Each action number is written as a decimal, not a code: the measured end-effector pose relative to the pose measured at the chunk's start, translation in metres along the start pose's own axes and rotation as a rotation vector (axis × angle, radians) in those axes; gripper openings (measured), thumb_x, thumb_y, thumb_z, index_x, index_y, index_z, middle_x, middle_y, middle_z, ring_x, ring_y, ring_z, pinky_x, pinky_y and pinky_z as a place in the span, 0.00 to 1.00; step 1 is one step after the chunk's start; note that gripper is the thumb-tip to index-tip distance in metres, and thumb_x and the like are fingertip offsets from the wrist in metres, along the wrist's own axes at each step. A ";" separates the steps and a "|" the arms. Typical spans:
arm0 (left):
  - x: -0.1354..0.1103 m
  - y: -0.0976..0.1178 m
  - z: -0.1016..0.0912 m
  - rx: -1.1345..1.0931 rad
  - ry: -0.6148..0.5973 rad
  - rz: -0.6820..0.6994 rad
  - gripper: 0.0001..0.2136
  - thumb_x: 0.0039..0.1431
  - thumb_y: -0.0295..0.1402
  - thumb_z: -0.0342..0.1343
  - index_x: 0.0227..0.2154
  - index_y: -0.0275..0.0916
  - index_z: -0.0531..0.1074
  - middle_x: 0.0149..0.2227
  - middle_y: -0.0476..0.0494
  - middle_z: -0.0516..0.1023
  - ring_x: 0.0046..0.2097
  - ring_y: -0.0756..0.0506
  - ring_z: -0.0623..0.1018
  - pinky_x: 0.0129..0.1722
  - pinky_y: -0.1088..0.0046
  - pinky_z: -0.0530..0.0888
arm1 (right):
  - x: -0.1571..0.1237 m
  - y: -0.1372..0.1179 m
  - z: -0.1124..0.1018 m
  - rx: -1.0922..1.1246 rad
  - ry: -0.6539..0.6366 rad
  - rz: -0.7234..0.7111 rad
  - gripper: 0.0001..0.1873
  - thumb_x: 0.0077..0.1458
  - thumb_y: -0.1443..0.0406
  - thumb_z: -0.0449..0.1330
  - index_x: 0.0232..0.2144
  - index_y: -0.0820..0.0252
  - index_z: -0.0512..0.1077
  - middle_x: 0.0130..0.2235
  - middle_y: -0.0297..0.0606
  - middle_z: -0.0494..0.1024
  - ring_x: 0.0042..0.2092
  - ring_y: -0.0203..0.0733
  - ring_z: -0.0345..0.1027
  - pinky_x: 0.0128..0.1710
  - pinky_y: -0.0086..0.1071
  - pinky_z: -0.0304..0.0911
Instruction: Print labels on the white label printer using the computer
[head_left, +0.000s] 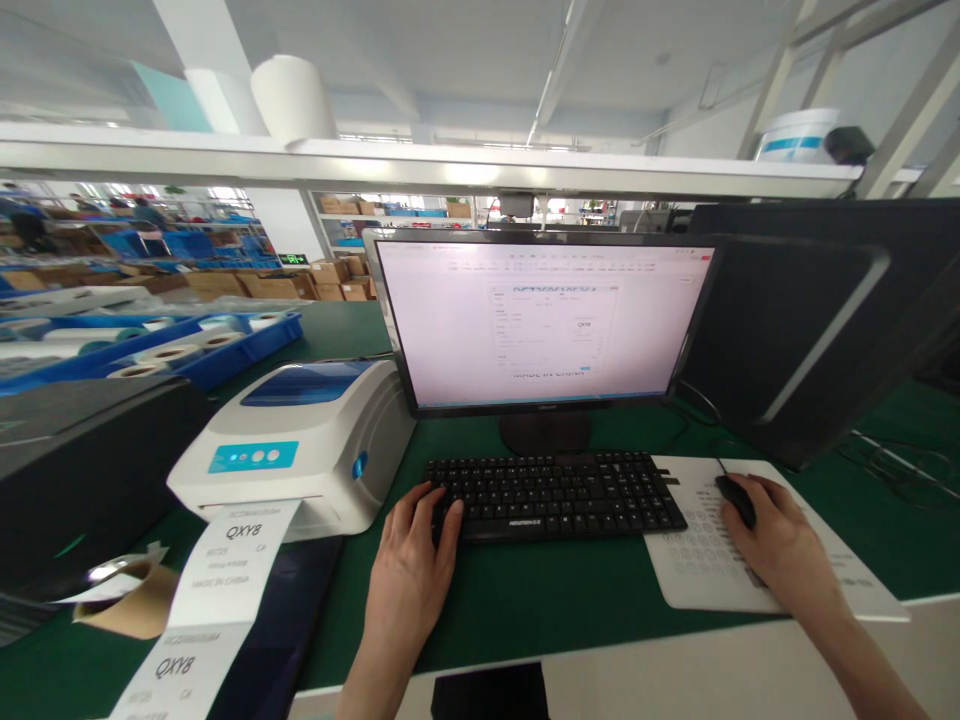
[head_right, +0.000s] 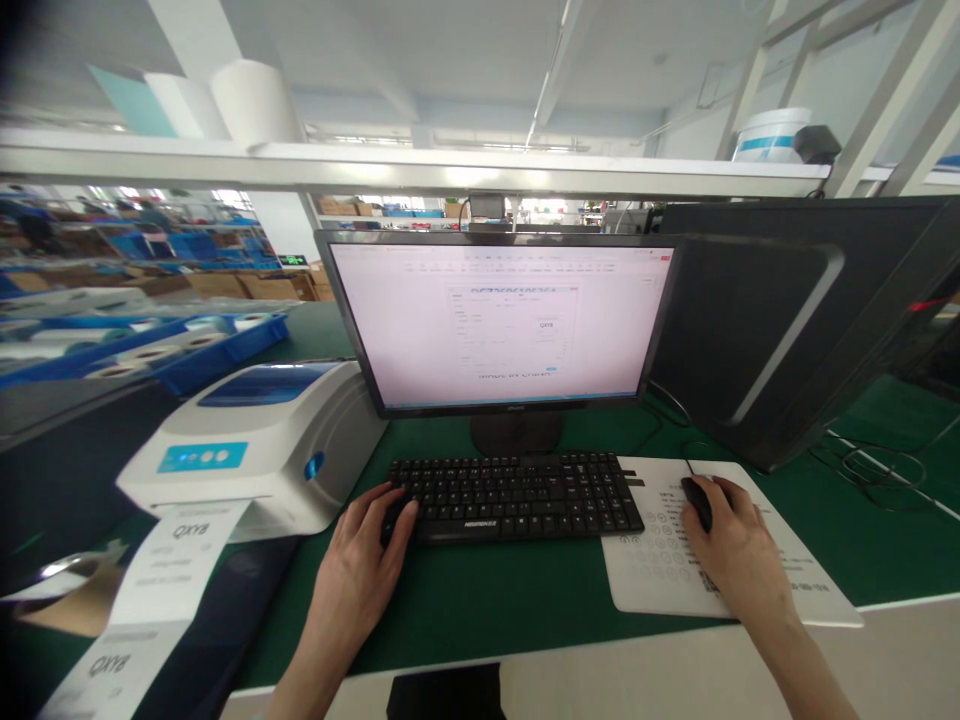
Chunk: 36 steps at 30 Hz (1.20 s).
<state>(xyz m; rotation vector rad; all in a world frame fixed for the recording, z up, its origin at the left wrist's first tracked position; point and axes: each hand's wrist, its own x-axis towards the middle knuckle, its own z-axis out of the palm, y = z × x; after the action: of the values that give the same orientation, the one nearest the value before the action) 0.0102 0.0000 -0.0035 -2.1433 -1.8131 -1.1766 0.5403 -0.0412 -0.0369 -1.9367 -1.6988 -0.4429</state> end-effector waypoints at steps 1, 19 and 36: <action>0.000 0.000 0.000 -0.001 0.001 -0.002 0.17 0.77 0.47 0.54 0.57 0.42 0.75 0.61 0.33 0.78 0.62 0.32 0.81 0.61 0.45 0.81 | 0.000 -0.001 -0.001 0.013 0.007 -0.002 0.29 0.77 0.46 0.50 0.67 0.56 0.70 0.64 0.50 0.72 0.55 0.63 0.76 0.55 0.60 0.79; 0.000 0.002 -0.002 -0.006 -0.011 -0.007 0.18 0.77 0.48 0.53 0.58 0.42 0.74 0.62 0.33 0.78 0.62 0.31 0.80 0.62 0.43 0.81 | 0.001 0.000 0.001 0.012 0.017 -0.054 0.29 0.76 0.47 0.51 0.67 0.56 0.71 0.64 0.50 0.73 0.55 0.63 0.76 0.57 0.60 0.79; 0.000 0.001 -0.001 0.000 0.010 -0.008 0.17 0.77 0.47 0.53 0.57 0.43 0.76 0.61 0.34 0.79 0.61 0.31 0.81 0.61 0.44 0.82 | 0.000 -0.008 -0.006 0.024 -0.041 -0.025 0.29 0.77 0.47 0.49 0.67 0.56 0.72 0.67 0.47 0.70 0.55 0.60 0.77 0.53 0.55 0.82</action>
<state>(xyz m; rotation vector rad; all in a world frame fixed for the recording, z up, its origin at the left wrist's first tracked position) 0.0107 -0.0008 -0.0026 -2.1276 -1.8197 -1.1871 0.5332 -0.0437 -0.0303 -1.9216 -1.7480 -0.3928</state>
